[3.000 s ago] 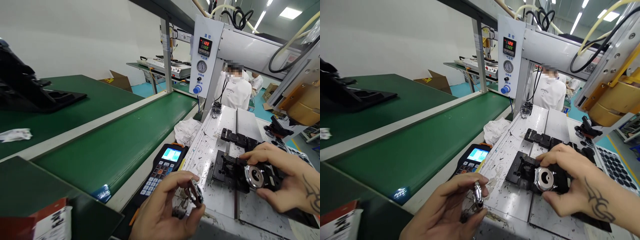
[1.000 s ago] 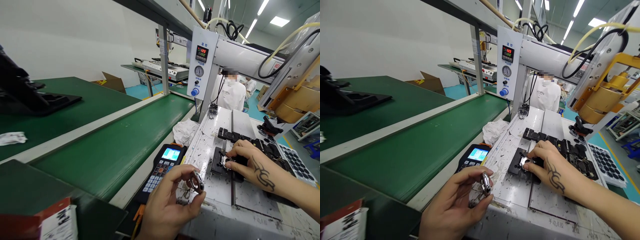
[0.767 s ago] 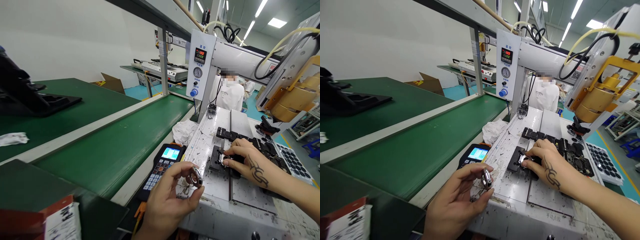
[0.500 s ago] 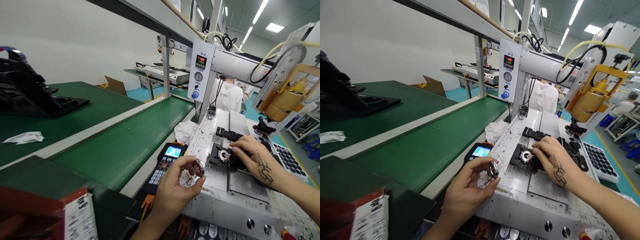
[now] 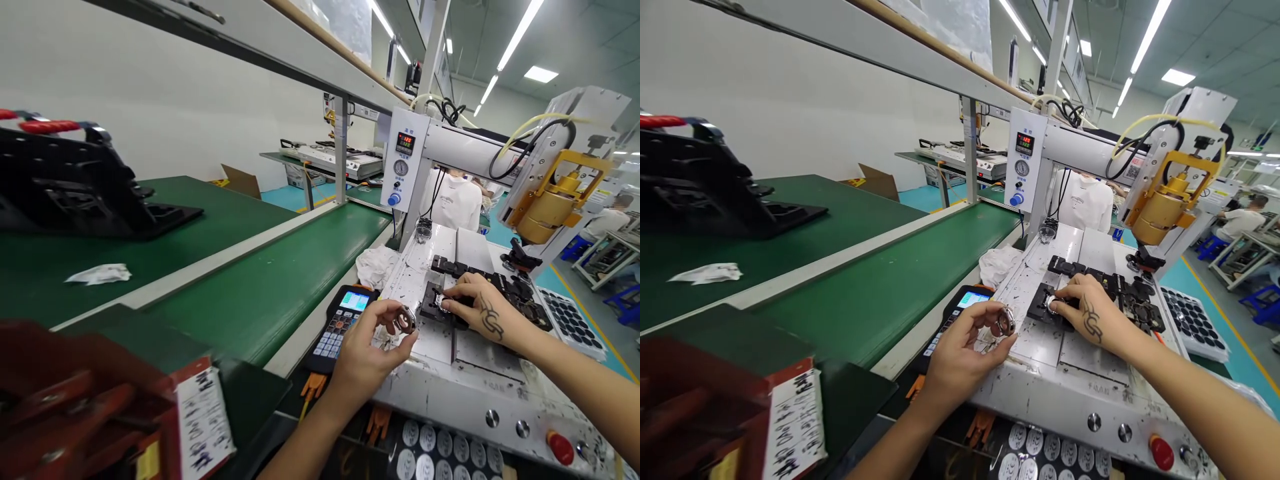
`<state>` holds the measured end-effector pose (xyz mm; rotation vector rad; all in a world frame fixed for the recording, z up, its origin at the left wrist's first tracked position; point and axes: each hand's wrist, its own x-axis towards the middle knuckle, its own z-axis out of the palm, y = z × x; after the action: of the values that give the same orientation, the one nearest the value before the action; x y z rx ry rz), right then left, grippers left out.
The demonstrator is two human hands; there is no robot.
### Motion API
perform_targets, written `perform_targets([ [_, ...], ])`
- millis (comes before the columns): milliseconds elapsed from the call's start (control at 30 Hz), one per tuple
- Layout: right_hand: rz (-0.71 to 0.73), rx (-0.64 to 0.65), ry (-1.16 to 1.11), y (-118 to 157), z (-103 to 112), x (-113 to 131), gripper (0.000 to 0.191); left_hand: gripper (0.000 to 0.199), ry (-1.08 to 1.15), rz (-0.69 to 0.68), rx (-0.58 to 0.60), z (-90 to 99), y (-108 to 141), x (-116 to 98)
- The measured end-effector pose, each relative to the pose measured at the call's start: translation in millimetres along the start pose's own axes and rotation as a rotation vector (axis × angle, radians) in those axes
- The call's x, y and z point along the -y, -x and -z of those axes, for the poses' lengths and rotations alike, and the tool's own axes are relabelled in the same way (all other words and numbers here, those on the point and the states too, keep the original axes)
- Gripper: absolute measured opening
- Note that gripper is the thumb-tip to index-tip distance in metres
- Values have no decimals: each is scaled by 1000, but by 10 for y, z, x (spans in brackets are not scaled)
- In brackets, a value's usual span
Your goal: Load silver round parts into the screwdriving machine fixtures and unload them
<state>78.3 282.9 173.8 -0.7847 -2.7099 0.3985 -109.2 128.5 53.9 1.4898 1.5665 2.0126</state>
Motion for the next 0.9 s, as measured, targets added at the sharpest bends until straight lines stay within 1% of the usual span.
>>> perform_targets([
  [167,7,14,-8,-9,4,-60,22,38,-2,-11,-2,-5,6,7],
  [333,-1,-19,24,20,11,-13,25,38,18,-23,2,-15,-2,12],
  [400,14,-67,26,61,49,8,29,38,15,-19,8,-13,-7,7],
  [533,39,-238,-4,266,213,46,32,38,12,-31,19,-15,-36,-19],
  [633,-8,-343,-16,587,346,115,31,36,58,-25,39,-23,-74,-78],
  [733,-56,-395,-35,1059,399,206,27,37,119,-6,41,-11,-75,-202],
  [800,-67,-425,-33,1429,361,244,21,38,123,4,54,11,-20,-314],
  [900,-80,-426,-41,1983,185,242,16,38,65,12,117,42,158,-489],
])
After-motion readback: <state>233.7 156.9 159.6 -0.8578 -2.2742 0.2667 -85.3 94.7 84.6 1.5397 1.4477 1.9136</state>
